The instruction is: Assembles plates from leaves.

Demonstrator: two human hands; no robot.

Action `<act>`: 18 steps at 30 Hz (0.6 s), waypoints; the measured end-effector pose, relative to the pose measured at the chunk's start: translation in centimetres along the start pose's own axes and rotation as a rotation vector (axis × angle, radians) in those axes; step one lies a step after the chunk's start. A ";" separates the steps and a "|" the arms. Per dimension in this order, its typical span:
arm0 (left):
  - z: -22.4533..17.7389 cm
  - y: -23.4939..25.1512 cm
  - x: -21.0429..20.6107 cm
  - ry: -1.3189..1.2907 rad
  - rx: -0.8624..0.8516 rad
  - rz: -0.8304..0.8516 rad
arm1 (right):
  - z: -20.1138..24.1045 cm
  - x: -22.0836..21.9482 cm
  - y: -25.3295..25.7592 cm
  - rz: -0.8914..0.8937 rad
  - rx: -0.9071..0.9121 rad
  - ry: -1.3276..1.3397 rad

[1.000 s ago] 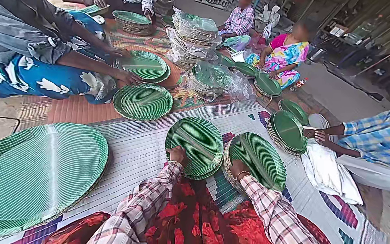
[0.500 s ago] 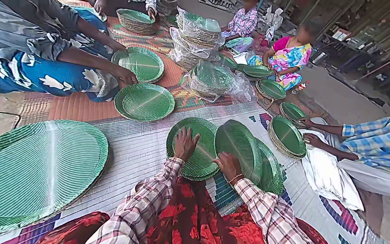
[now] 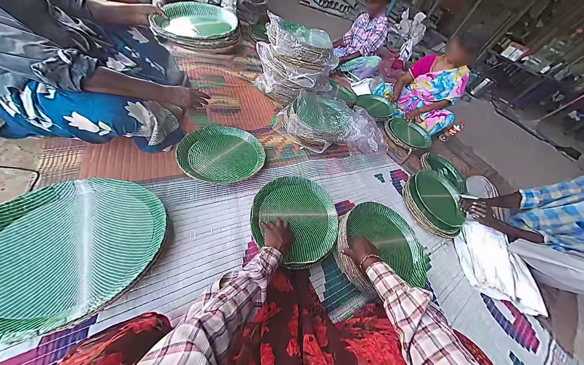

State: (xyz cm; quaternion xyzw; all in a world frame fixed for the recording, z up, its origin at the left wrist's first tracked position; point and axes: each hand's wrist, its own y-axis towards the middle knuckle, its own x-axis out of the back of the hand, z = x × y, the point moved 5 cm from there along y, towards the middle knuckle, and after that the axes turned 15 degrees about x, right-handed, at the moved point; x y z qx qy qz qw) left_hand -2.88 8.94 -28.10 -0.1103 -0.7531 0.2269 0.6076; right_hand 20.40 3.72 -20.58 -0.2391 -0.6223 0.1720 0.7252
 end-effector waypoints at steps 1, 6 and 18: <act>0.1 0.1 0.3 0.017 0.008 0.003 | -0.2 -0.9 0.1 0.069 -0.009 -0.023; 0.2 0.2 0.7 0.021 0.014 0.033 | 1.4 -1.4 -0.5 0.087 -0.074 -0.090; -1.1 -0.3 9.0 -0.557 -0.283 -0.438 | 6.4 0.2 -1.5 -0.421 0.605 -0.095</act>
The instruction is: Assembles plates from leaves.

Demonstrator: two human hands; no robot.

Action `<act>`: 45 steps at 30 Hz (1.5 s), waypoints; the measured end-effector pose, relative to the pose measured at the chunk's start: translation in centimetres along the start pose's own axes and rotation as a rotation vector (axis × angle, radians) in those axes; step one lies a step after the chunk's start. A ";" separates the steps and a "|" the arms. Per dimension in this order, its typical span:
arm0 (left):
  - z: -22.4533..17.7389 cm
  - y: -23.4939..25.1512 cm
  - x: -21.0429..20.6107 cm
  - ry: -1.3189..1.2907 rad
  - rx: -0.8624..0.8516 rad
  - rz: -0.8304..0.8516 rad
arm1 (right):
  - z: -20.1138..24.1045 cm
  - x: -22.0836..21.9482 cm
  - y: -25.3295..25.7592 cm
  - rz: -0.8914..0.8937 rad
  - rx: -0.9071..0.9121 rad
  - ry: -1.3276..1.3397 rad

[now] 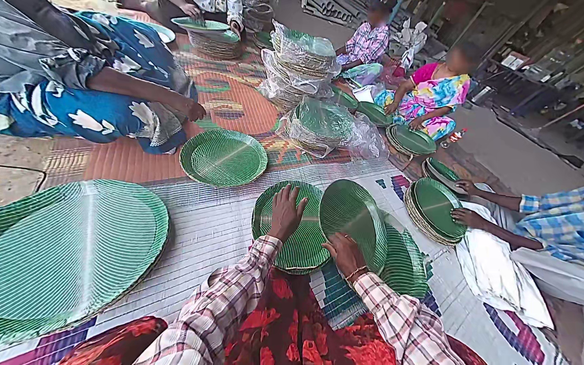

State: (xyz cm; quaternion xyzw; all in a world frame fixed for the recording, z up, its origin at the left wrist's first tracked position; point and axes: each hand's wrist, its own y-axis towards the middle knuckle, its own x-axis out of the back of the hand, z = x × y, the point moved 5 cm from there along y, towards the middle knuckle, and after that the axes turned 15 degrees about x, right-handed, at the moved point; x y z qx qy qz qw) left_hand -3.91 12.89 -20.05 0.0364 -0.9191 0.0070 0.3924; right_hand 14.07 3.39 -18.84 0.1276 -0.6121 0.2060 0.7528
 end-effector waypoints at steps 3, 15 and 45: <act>-1.8 -0.2 0.1 0.069 -0.047 0.079 | 2.4 -1.9 0.5 0.143 0.087 0.073; 2.6 -5.4 -7.6 0.541 0.254 0.656 | -5.4 -2.1 -2.3 0.423 -0.617 0.066; 3.3 -4.9 -6.8 0.597 0.280 0.541 | -5.2 -2.3 -2.4 0.469 -0.625 0.036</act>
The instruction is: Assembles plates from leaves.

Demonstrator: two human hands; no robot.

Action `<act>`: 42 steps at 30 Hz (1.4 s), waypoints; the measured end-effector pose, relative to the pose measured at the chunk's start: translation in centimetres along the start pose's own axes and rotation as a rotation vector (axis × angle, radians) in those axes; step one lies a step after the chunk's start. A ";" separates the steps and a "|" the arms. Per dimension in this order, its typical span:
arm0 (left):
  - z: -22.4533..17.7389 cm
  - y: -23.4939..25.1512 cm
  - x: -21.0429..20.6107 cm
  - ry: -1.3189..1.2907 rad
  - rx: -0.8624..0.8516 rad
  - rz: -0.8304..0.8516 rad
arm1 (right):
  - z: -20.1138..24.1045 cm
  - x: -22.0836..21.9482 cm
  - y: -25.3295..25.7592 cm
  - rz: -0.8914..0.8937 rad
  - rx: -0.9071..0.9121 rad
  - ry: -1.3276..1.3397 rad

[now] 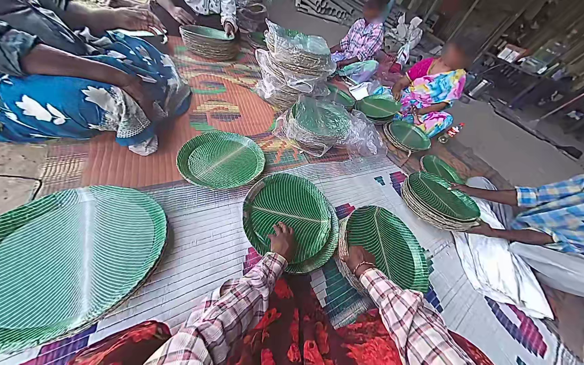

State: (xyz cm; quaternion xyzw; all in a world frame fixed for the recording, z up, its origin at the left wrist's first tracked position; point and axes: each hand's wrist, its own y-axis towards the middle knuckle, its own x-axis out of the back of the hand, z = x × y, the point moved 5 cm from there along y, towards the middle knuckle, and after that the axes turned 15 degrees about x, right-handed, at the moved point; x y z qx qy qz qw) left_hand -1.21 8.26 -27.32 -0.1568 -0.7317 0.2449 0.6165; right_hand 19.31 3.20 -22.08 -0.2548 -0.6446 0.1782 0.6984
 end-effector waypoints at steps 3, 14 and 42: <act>-0.8 -0.1 0.1 -0.052 -0.058 0.083 | 0.5 -0.2 -0.3 0.010 -0.029 -0.021; 1.9 2.1 3.6 -0.307 -0.079 -0.168 | 4.4 1.3 -2.2 -0.217 0.131 -0.003; 20.7 8.4 13.7 -1.454 0.157 -0.291 | 16.9 1.0 6.3 -0.568 0.277 1.380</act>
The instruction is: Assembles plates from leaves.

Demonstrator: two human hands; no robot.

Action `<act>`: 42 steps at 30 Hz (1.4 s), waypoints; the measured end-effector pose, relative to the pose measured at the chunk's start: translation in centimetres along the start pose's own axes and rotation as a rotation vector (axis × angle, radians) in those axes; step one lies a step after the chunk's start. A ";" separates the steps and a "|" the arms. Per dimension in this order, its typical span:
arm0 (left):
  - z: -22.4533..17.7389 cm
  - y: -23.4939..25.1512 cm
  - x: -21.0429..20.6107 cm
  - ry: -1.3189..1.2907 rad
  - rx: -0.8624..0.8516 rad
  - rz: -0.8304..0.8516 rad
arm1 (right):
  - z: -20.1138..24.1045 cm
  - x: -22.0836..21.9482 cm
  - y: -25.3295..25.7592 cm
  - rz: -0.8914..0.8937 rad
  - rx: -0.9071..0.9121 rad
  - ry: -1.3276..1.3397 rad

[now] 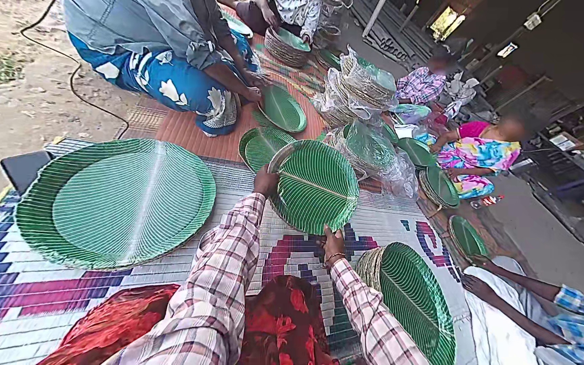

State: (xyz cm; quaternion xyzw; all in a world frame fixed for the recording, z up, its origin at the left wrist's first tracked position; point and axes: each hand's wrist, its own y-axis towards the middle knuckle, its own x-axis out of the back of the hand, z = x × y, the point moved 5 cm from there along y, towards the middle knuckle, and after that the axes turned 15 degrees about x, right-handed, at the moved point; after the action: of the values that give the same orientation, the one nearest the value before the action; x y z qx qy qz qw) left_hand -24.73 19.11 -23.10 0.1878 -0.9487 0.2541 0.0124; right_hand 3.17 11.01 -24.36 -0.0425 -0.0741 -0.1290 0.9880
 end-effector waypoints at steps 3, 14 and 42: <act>-2.1 1.1 2.7 -0.243 -0.057 -0.106 | 4.2 -3.6 2.5 0.130 0.037 0.083; 0.4 0.1 0.0 -0.273 0.051 -0.251 | 4.6 2.0 -0.6 0.666 0.519 -0.984; 1.1 -11.7 -16.4 0.240 -0.147 0.524 | 6.2 13.5 -6.9 0.213 0.882 -1.182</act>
State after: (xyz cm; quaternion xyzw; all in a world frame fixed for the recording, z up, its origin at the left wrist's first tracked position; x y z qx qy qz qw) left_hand -5.16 14.98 -20.42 -0.0965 -0.9724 0.1999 0.0721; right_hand 13.46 1.67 -15.66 0.2884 -0.6336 0.0537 0.7159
